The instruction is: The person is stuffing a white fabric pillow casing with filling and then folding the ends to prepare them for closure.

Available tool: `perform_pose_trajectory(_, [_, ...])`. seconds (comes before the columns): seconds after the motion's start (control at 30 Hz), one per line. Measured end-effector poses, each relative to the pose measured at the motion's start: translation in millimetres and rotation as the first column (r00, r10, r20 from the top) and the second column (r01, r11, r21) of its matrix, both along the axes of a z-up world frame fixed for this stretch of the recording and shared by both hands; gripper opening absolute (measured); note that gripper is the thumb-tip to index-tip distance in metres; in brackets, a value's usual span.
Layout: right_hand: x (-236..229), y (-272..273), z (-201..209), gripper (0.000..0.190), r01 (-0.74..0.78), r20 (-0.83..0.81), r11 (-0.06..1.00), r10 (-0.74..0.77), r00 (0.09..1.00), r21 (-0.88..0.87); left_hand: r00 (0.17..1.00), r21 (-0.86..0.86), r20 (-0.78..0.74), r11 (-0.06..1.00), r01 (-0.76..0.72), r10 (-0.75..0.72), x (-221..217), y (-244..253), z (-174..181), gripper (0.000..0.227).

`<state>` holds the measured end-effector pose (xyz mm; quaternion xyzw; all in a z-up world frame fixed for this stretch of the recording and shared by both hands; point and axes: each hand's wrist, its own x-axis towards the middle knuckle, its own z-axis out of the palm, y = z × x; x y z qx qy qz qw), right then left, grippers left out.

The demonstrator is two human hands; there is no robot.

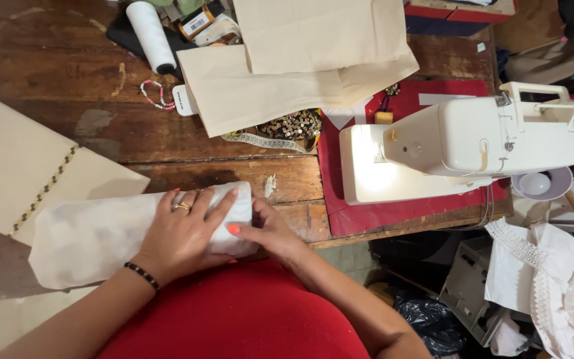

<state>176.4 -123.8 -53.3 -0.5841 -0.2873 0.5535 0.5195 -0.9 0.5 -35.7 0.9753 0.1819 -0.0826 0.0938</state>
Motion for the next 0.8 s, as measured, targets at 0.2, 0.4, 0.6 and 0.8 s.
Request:
perform_pose_trajectory(0.2, [15.2, -2.0, 5.7, 0.064, -0.129, 0.045, 0.991, 0.127, 0.991, 0.029, 0.999, 0.068, 0.048, 0.998, -0.003, -0.001, 0.8, 2.2, -1.4, 0.119])
perform_pose_trajectory(0.4, [20.6, -27.1, 1.8, 0.063, -0.072, 0.377, 0.996, 0.083, 0.923, -0.043, 0.993, 0.117, 0.116, 0.992, -0.038, 0.024, -4.6, 2.8, 0.9, 0.119])
perform_pose_trajectory(0.6, [12.7, -0.3, -4.2, 0.053, -0.181, 0.128, 0.98, 0.19, 0.973, -0.077, 0.988, 0.102, 0.143, 0.992, -0.079, 0.064, -1.0, 0.9, -12.1, 0.109])
perform_pose_trajectory(0.8, [25.8, 1.1, -3.6, 0.047, -0.411, 0.225, 0.911, 0.393, 0.892, 0.038, 0.998, 0.018, 0.02, 0.998, -0.06, 0.06, 6.4, 4.0, 0.7, 0.109])
